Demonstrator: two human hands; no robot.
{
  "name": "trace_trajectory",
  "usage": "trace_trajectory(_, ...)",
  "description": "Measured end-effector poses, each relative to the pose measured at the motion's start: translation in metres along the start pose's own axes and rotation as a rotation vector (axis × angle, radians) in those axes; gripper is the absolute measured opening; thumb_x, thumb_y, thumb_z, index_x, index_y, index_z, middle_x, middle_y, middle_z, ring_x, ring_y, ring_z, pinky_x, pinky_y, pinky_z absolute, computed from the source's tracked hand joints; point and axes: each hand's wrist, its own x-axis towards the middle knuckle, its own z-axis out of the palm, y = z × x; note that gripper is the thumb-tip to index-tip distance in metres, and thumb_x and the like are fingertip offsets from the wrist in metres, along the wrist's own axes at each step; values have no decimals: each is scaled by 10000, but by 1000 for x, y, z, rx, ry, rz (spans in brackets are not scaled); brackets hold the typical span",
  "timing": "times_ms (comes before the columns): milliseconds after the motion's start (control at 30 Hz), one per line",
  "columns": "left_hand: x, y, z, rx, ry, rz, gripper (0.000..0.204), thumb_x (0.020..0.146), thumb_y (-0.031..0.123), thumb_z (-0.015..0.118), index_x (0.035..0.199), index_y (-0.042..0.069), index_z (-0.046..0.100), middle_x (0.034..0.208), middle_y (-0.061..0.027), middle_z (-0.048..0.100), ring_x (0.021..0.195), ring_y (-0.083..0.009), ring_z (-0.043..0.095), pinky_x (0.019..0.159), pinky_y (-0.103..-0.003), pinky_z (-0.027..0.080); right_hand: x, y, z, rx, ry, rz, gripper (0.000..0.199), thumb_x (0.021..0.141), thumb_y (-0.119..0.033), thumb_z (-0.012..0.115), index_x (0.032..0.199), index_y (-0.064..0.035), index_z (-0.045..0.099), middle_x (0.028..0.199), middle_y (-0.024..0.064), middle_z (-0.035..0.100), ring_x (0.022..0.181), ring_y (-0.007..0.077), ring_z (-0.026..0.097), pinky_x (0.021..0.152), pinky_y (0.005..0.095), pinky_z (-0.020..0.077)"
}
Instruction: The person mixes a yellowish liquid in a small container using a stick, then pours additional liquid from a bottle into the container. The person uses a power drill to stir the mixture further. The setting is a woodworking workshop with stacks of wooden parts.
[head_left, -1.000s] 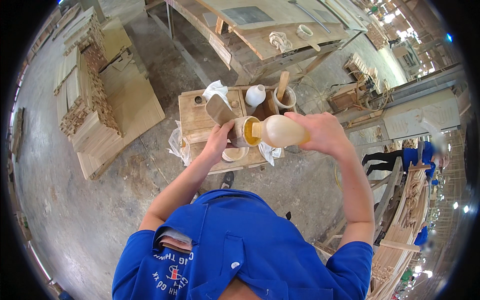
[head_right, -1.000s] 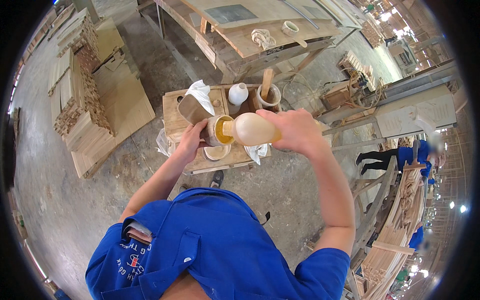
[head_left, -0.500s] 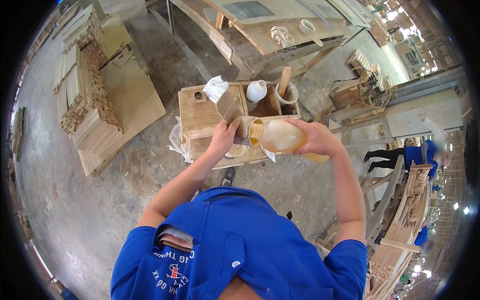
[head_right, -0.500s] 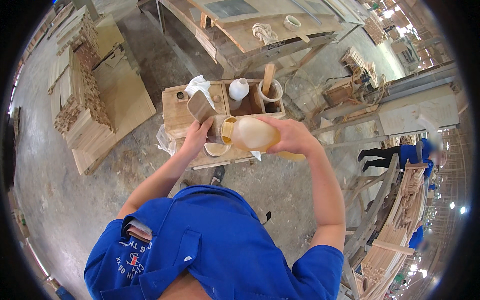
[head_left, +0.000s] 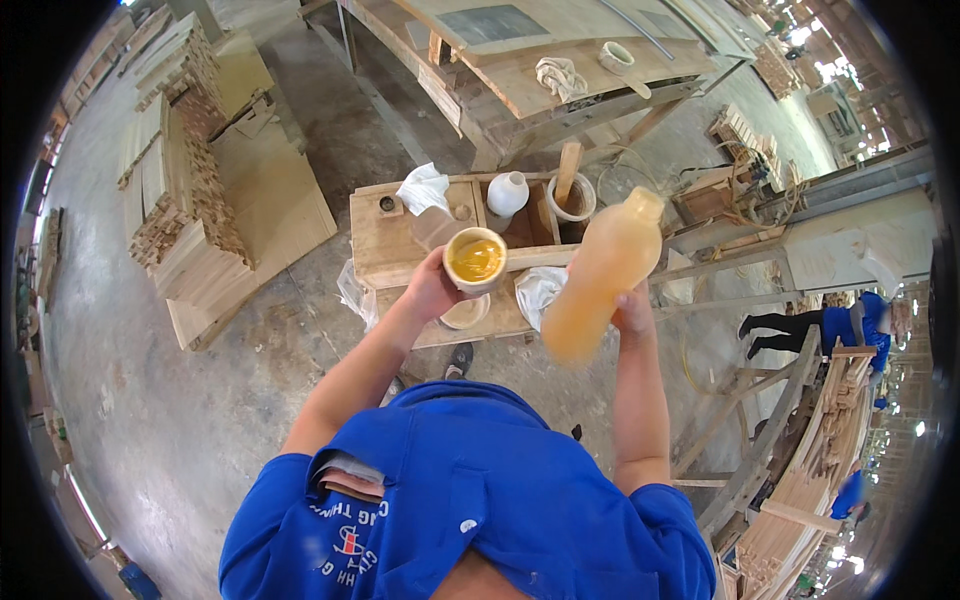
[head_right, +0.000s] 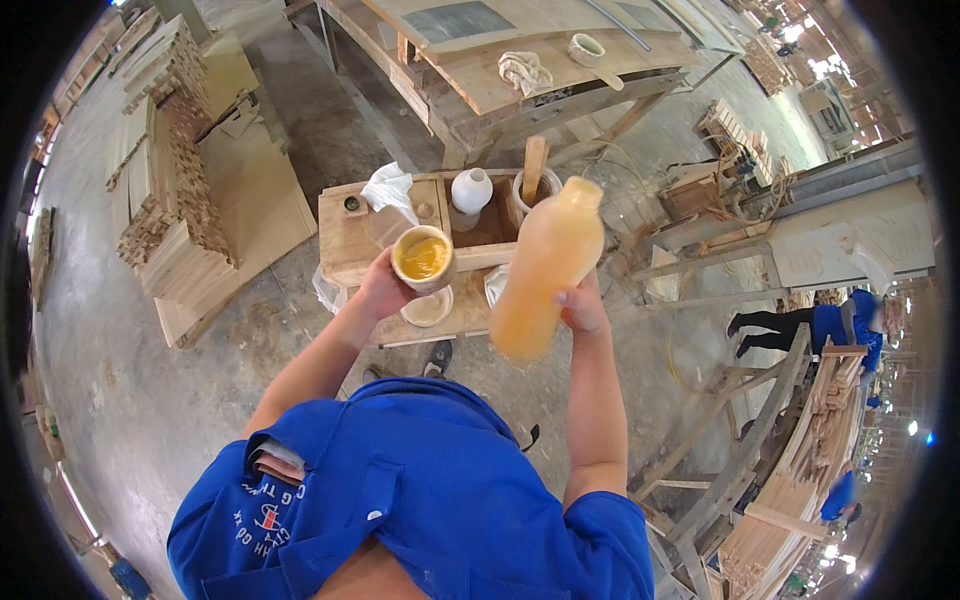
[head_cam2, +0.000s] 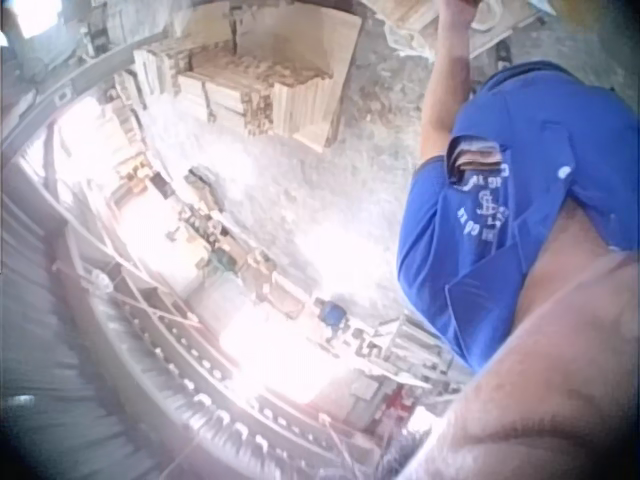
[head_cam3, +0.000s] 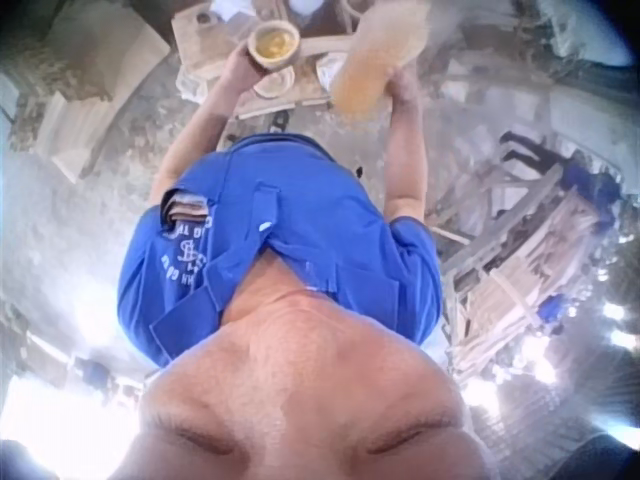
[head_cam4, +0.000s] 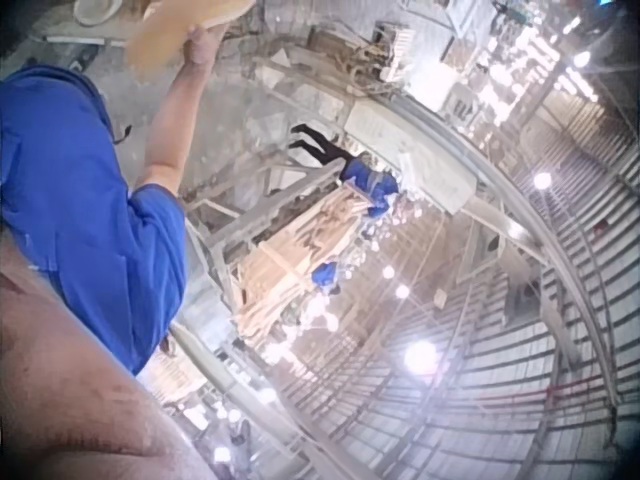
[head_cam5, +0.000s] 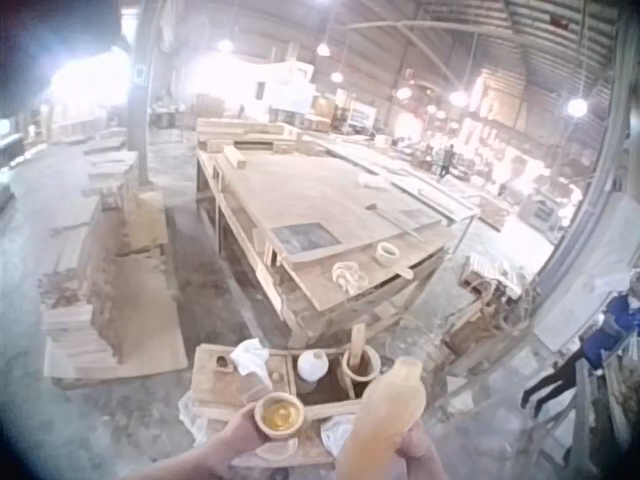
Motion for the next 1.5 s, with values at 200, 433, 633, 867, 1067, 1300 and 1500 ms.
trace_trajectory(200,-33,3,-15,-55,-12,138,406,927,337,293,1212,118,482,1194,-44,538,1050,-208,537,860,-375,442,59,40,-35,-232,417,-280,748,607,-43,743,1249,-42,358,1150,80,488,1052,174,506,900,319,424)
trace_trajectory(433,-94,17,-36,34,186,219,415,929,332,281,1218,105,475,1199,-71,535,1067,-240,537,866,-397,454,112,111,-55,-403,601,-456,780,621,-94,763,1261,-51,319,1167,68,455,1071,182,469,936,330,382)
trace_trajectory(633,-129,15,-48,34,349,286,436,930,332,281,1231,71,459,1218,-109,521,1101,-276,526,892,-436,464,108,143,-58,-902,771,-281,740,605,-164,769,1226,-48,385,1124,130,502,1092,280,443,942,398,336)
trace_trajectory(867,-132,14,-54,27,263,301,436,929,336,292,1232,71,460,1224,-107,518,1100,-281,525,902,-431,457,67,164,-55,-1030,952,-350,595,684,-138,699,1193,-6,421,1141,143,492,1080,302,430,943,428,308)
trace_trajectory(1067,-128,10,-50,-16,272,317,432,921,351,306,1225,96,474,1220,-81,525,1103,-258,520,928,-430,425,92,192,4,-447,531,-201,753,700,-124,669,1326,26,278,1312,194,351,1218,301,327,1027,408,239)
trace_trajectory(1300,-144,20,-39,12,299,353,434,910,362,308,1217,111,484,1226,-67,520,1133,-262,490,964,-456,381,182,207,23,-920,1066,-78,1005,629,-256,741,1388,-8,130,1408,255,190,1289,409,188,1059,493,176)
trace_trajectory(1500,-192,19,-45,-21,428,461,438,894,386,327,1174,109,517,1155,-77,560,1058,-270,536,875,-445,437,198,184,40,-885,1269,113,962,608,-295,769,1358,-46,220,1330,251,301,1218,419,305,965,512,311)
